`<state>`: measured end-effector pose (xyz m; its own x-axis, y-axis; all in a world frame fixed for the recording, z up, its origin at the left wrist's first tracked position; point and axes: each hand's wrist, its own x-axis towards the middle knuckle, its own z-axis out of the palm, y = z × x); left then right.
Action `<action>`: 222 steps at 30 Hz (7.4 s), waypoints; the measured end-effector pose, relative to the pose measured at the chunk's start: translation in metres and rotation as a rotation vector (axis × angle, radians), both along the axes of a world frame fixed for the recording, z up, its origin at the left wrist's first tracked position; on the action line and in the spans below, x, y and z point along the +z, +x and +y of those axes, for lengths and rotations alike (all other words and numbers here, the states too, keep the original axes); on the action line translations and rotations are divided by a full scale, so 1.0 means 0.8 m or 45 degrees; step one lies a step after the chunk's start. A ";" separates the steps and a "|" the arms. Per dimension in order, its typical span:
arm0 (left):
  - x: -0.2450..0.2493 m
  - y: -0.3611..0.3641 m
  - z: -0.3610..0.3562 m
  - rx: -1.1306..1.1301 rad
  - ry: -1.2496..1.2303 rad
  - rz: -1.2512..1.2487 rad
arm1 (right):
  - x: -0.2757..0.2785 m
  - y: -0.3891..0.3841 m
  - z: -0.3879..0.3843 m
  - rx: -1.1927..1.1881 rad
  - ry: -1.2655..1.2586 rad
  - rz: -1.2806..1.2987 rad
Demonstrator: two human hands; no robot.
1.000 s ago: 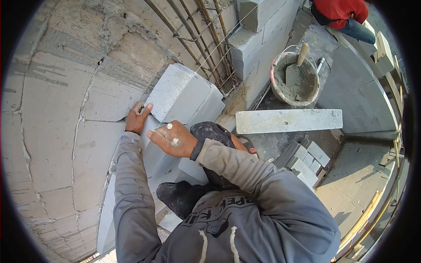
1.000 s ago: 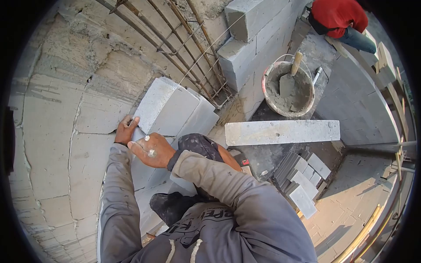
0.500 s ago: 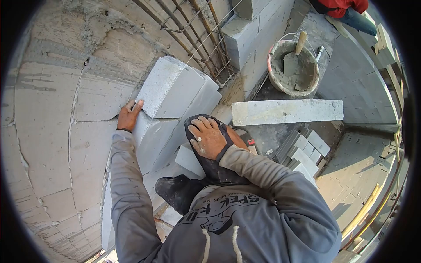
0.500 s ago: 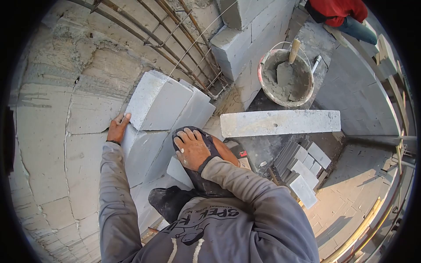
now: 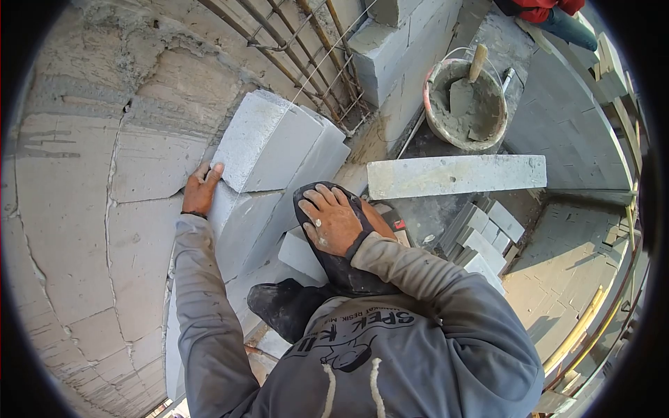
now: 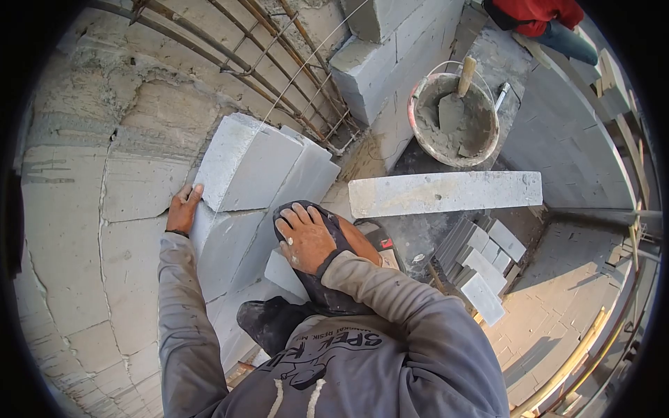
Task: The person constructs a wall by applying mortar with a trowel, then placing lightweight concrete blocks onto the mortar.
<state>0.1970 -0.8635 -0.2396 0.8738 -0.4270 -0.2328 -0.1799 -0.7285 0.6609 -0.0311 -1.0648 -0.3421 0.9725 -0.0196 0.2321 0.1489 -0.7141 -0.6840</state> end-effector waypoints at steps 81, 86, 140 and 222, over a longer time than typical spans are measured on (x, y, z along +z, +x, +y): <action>0.664 -0.194 0.627 1.155 0.115 -2.007 | 0.330 -0.339 0.216 -0.652 -0.029 1.404; 0.641 -0.176 0.635 1.223 0.181 -1.903 | 0.333 -0.348 0.216 -0.695 -0.048 1.482; 0.655 -0.236 0.735 0.606 0.168 -1.951 | 0.258 -0.115 0.428 0.833 -0.944 1.179; 0.121 -0.943 0.642 3.384 -1.054 0.799 | 0.559 0.000 1.391 1.572 -0.352 -0.381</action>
<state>-0.5570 -0.3498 -0.1425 -0.4190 0.3784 -0.8254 0.1182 0.9240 0.3637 -0.0314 0.0483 0.1052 0.2238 0.9292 0.2941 0.9254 -0.1080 -0.3632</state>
